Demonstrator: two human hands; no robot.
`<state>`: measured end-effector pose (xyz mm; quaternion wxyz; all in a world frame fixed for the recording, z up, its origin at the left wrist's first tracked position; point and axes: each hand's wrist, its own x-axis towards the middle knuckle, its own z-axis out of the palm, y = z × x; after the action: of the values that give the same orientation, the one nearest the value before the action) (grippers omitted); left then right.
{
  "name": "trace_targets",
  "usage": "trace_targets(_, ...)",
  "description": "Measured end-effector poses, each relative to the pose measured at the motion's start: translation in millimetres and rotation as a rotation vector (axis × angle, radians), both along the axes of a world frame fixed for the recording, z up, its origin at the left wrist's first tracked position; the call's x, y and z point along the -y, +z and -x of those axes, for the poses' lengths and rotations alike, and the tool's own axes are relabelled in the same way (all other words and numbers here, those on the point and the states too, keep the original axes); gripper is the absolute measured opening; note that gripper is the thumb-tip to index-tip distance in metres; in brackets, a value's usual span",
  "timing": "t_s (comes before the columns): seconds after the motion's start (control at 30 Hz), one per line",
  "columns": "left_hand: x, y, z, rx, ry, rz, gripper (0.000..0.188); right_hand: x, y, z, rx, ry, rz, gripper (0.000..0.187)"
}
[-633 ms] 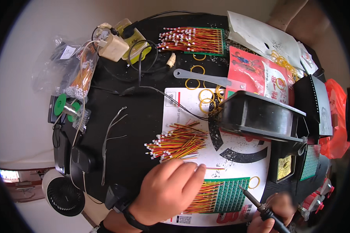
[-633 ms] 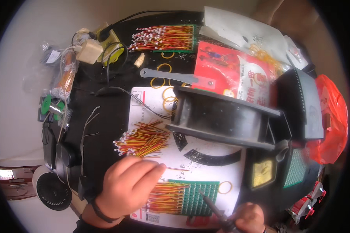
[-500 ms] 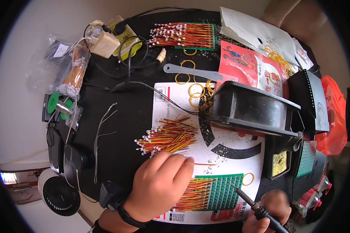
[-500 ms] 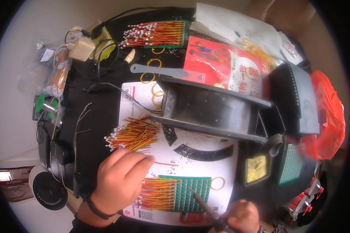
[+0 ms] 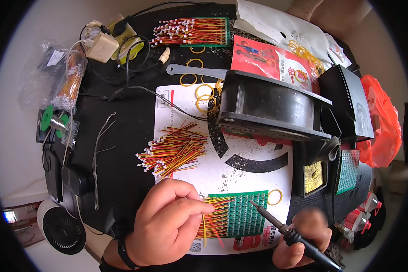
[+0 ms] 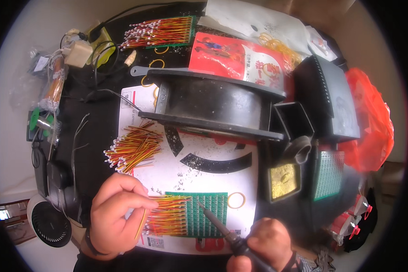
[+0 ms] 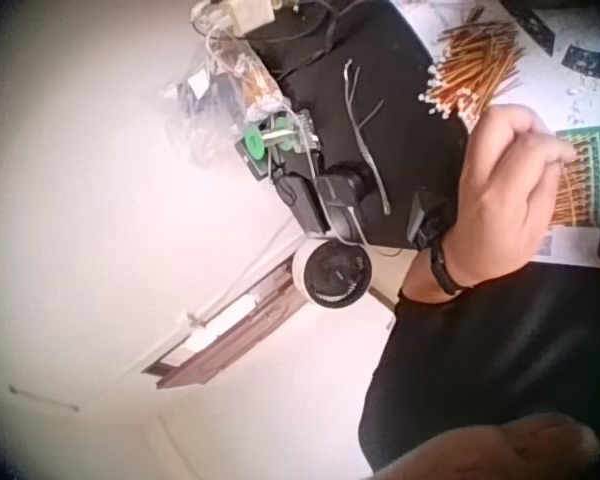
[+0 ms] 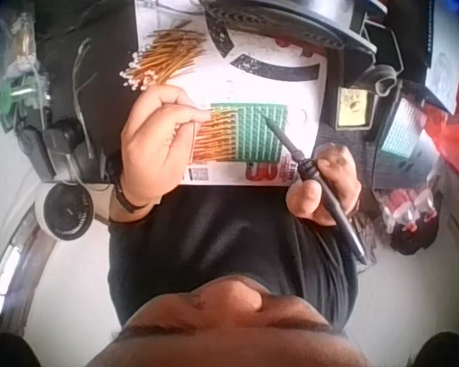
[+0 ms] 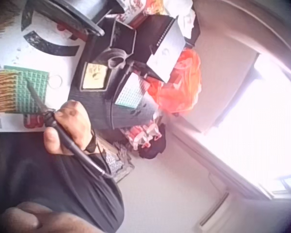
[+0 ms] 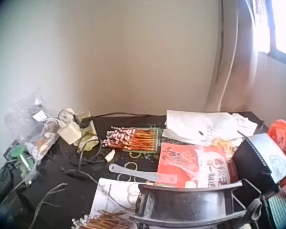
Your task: Soldering multiple colored wires onto a green printed circuit board.
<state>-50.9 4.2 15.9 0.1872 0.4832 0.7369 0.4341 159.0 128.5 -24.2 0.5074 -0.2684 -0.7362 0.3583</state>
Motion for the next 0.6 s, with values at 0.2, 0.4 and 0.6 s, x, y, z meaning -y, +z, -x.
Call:
trace_targets(0.2,-2,7,-12,0.25,-0.058,0.068,0.017,2,1,3,0.026,0.022,-0.011,0.043)
trace_targets(0.4,1,2,-14,0.374,-0.078,0.097,0.015,-18,16,18,-0.043,0.324,-0.134,0.026)
trace_targets(0.6,0,2,-15,0.293,-0.019,0.078,0.014,-17,14,17,-0.023,0.359,-0.091,0.028)
